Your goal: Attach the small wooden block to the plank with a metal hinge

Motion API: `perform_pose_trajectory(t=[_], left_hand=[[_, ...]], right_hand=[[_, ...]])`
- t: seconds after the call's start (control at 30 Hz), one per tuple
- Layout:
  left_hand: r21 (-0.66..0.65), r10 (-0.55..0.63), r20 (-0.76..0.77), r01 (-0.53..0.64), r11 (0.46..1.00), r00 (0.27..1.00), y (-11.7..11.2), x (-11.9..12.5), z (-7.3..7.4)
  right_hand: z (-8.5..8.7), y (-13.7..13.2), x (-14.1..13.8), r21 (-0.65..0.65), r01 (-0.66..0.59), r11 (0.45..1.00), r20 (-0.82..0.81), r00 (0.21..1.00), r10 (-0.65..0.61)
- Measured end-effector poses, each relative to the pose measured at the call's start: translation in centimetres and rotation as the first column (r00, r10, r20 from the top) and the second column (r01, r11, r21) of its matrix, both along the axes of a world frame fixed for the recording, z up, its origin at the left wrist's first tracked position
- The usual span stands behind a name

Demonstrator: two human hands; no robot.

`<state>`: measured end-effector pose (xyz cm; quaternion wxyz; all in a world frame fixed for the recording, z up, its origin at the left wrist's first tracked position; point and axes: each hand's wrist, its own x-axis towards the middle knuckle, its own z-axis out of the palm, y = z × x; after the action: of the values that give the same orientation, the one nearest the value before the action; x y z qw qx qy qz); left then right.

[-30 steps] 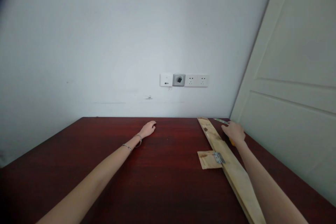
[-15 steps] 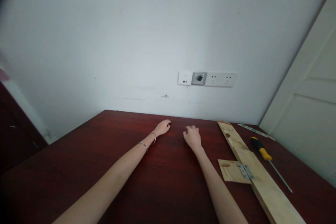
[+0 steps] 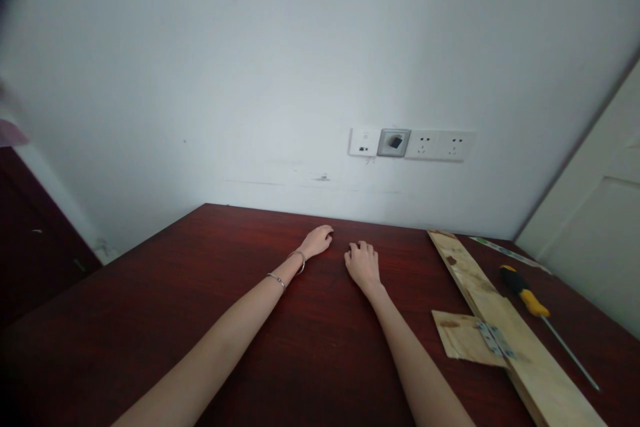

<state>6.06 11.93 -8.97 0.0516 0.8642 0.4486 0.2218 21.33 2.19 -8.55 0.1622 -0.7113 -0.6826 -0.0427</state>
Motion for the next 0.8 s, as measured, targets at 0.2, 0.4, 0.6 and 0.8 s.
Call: perform_pose_trajectory(t=[0.2, 0.4, 0.6, 0.8], left_hand=[[0.001, -0.003, 0.004, 0.003, 1.000, 1.000, 0.30, 0.00, -0.28], [-0.008, 0.003, 0.001, -0.003, 1.000, 1.000, 0.27, 0.05, -0.13], [-0.011, 0.008, 0.004, -0.008, 1.000, 1.000, -0.02, 0.04, 0.13], [-0.005, 0.017, 0.005, -0.017, 1.000, 1.000, -0.01, 0.04, -0.02]], right_hand=[[0.24, -0.10, -0.12, 0.007, 0.003, 1.000, 0.007, 1.000, -0.003], [0.35, -0.05, -0.13, 0.022, 0.012, 1.000, 0.003, 1.000, -0.012], [0.39, 0.01, -0.10, 0.023, 0.012, 1.000, 0.014, 1.000, -0.012], [0.39, -0.04, -0.13, 0.027, 0.010, 1.000, 0.016, 1.000, -0.010]])
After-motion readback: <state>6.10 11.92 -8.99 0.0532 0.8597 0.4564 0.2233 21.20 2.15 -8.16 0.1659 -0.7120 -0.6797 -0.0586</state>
